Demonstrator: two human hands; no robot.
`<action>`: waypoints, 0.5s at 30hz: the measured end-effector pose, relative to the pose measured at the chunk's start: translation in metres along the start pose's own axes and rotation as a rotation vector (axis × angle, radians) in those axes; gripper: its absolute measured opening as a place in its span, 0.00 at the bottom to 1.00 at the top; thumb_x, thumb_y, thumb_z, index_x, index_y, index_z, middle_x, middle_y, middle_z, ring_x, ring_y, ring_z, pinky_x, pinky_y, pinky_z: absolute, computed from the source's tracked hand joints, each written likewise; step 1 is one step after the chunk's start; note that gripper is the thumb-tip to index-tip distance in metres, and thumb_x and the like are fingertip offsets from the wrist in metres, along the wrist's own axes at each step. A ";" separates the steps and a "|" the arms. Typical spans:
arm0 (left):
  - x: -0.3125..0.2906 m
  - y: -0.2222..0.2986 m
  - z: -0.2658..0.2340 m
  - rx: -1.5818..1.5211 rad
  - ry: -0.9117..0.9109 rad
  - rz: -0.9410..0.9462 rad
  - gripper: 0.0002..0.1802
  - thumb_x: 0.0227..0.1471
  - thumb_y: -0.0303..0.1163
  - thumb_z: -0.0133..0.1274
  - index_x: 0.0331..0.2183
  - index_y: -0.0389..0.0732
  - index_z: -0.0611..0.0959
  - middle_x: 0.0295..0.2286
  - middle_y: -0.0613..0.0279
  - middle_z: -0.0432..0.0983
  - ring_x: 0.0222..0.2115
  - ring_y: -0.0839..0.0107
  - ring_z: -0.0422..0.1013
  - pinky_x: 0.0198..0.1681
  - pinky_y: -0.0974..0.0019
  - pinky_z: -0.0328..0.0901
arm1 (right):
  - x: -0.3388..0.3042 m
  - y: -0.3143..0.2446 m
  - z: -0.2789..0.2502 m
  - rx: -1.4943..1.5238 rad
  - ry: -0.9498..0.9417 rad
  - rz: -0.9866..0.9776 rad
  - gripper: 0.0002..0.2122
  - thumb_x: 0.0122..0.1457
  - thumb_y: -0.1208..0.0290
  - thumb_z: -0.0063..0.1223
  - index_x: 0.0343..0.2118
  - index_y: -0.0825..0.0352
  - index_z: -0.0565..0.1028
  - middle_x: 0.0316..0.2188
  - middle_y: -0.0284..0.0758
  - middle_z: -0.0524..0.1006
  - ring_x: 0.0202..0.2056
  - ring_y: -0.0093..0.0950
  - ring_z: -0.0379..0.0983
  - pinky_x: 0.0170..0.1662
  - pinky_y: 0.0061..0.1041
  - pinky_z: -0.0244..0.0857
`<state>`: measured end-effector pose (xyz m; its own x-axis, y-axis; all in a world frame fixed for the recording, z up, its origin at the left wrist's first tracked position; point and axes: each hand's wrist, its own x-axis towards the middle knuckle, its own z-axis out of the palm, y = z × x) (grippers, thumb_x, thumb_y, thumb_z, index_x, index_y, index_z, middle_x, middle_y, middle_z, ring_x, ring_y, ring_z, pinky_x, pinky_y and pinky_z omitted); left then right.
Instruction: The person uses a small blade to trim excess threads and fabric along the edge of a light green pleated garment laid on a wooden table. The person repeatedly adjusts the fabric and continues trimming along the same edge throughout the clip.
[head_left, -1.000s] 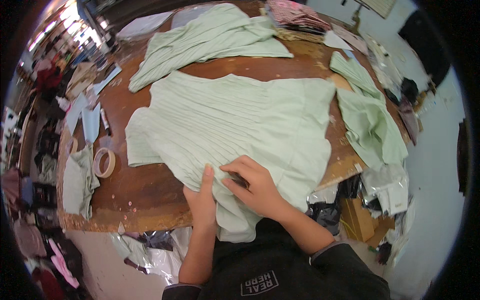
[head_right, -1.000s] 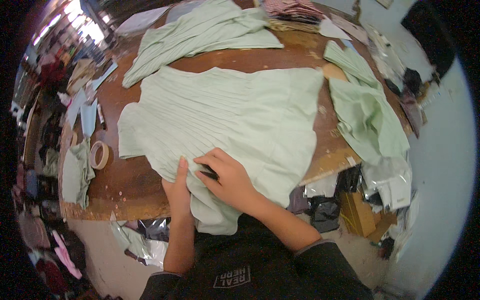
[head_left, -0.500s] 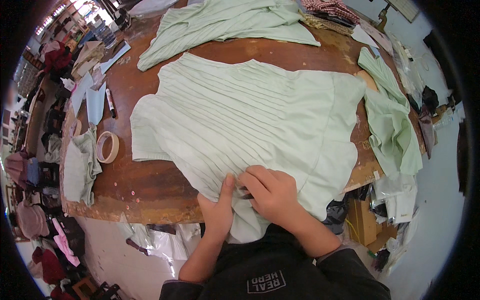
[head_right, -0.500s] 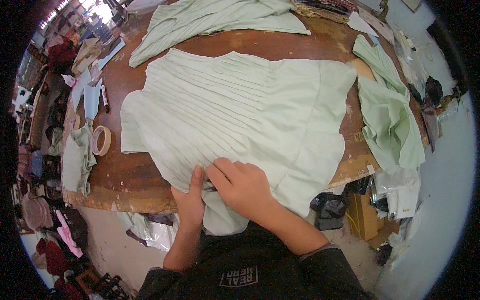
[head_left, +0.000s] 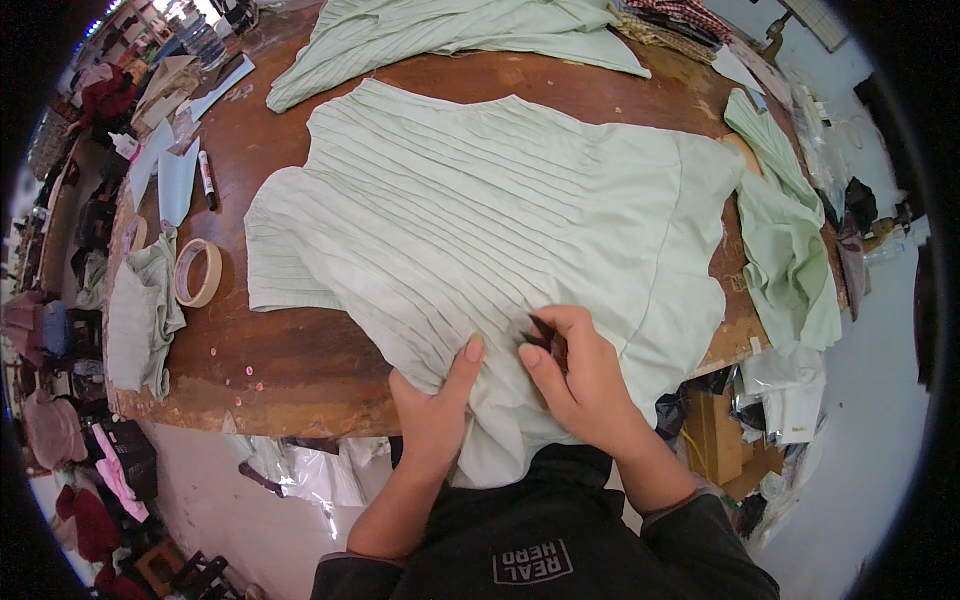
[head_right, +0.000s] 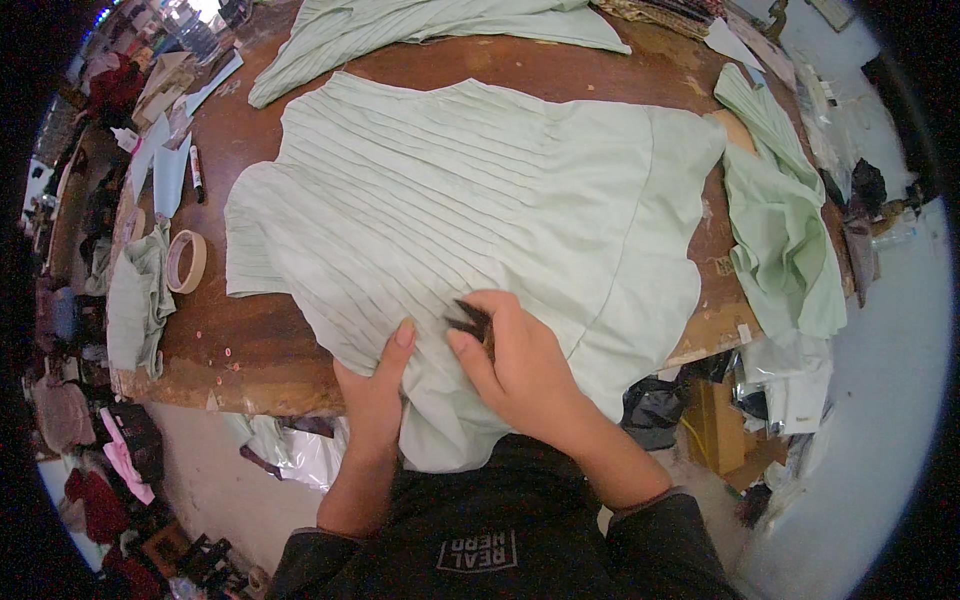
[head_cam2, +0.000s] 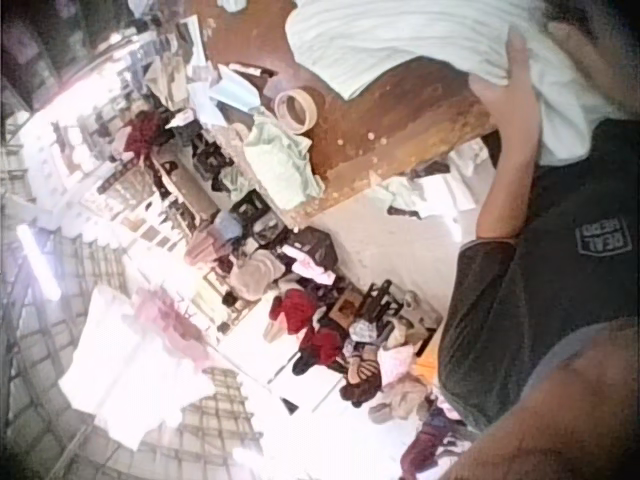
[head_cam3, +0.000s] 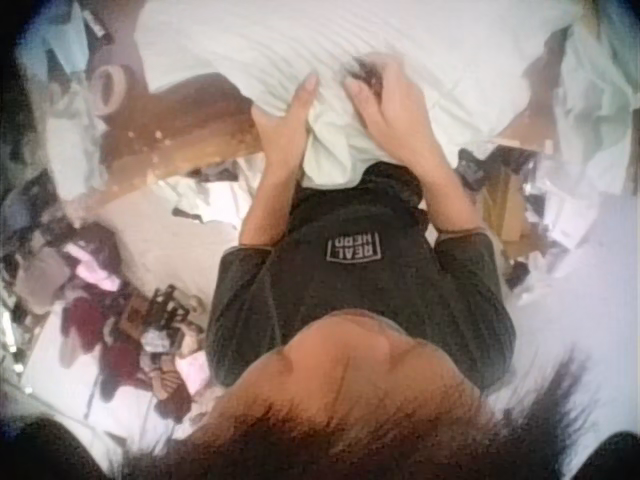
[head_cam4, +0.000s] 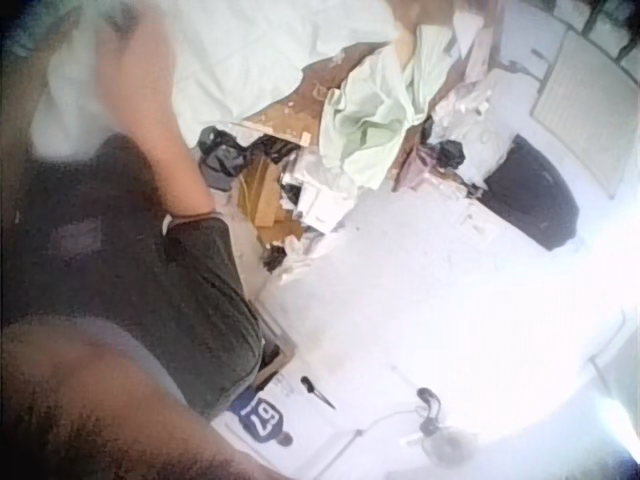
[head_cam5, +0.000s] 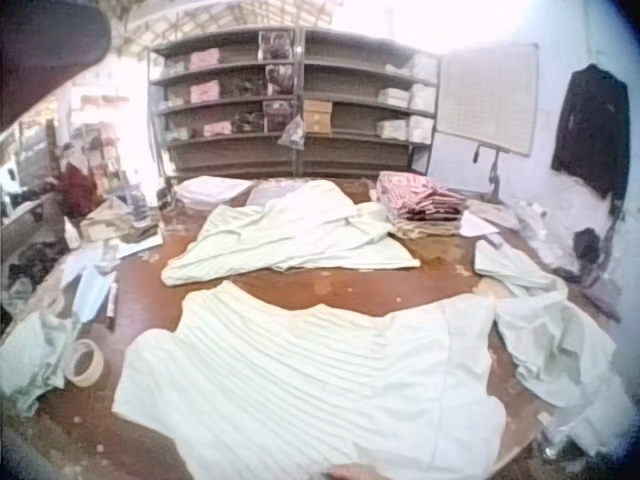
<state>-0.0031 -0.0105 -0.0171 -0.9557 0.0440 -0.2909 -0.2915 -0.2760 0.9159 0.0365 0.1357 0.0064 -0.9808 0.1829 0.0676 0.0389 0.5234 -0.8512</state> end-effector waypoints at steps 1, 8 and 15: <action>-0.001 0.000 0.000 0.010 0.021 0.003 0.25 0.49 0.28 0.63 0.46 0.26 0.72 0.42 0.55 0.74 0.42 0.72 0.70 0.47 0.69 0.64 | -0.001 0.000 -0.001 -0.026 -0.025 -0.019 0.16 0.54 0.71 0.59 0.44 0.68 0.71 0.31 0.42 0.75 0.29 0.41 0.71 0.33 0.33 0.66; 0.001 -0.001 -0.006 -0.025 -0.053 -0.038 0.30 0.48 0.31 0.64 0.47 0.24 0.70 0.43 0.53 0.73 0.43 0.70 0.69 0.48 0.67 0.64 | 0.014 0.003 -0.009 -0.397 0.065 -0.503 0.15 0.44 0.71 0.65 0.37 0.65 0.78 0.31 0.31 0.76 0.28 0.31 0.70 0.28 0.28 0.60; 0.001 -0.003 -0.009 0.015 -0.035 -0.055 0.30 0.48 0.34 0.65 0.45 0.23 0.71 0.43 0.52 0.73 0.43 0.71 0.69 0.47 0.68 0.64 | 0.016 -0.007 -0.006 -0.546 0.095 -0.583 0.16 0.39 0.74 0.67 0.35 0.65 0.79 0.29 0.32 0.77 0.26 0.30 0.70 0.28 0.27 0.60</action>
<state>-0.0029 -0.0184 -0.0222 -0.9390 0.0919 -0.3314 -0.3439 -0.2576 0.9030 0.0220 0.1397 0.0166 -0.8524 -0.1885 0.4878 -0.3628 0.8849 -0.2920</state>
